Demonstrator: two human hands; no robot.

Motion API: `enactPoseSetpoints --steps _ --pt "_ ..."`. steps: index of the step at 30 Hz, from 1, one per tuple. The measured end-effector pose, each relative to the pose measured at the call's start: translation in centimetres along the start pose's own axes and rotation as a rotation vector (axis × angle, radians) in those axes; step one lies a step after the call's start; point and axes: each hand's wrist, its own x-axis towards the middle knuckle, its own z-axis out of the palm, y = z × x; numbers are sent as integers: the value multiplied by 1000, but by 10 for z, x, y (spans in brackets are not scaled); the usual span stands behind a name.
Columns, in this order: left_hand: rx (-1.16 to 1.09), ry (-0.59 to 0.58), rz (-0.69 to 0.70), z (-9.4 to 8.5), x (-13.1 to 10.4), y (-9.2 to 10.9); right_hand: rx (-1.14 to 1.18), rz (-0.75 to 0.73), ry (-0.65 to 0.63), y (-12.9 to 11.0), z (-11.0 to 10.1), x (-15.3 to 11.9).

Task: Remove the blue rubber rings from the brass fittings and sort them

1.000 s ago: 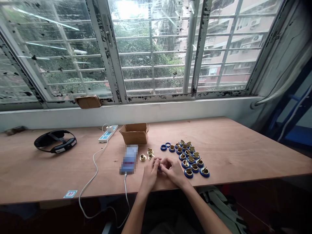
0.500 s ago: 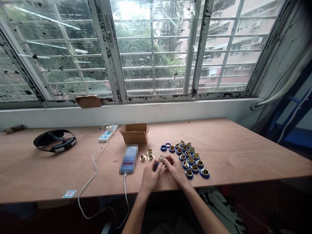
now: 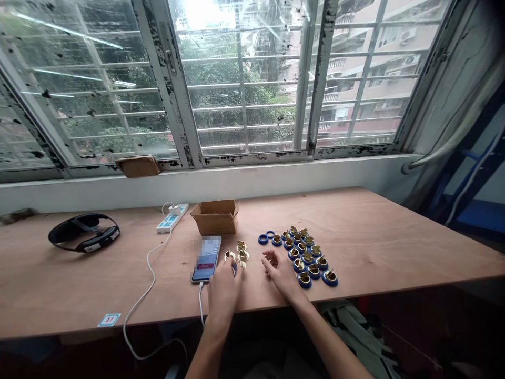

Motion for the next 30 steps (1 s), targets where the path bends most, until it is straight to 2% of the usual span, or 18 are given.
enactPoseSetpoints --steps 4,8,11,14,16,20,23,27,30 --pt "42 -73 -69 -2 8 -3 -55 -18 14 -2 0 -1" --pt "-43 -14 -63 -5 14 -5 -133 -55 20 -6 -1 -1" --pt "-113 55 64 -7 23 4 -188 -92 10 -9 -1 -1" --pt "-180 38 271 -2 44 25 -223 -115 -11 -10 0 -1" --pt "-209 8 350 9 66 42 -246 -128 -28 -12 1 -2" --pt "-201 -66 369 43 121 73 -294 -152 -52 -15 1 -4" --pt "-178 -133 380 71 153 88 -315 -168 -51 -16 0 -5" --pt "-98 -207 402 99 168 94 -326 -173 -54 -16 0 -4" --pt "-34 -247 421 109 169 92 -341 -178 -55 -15 1 -3"
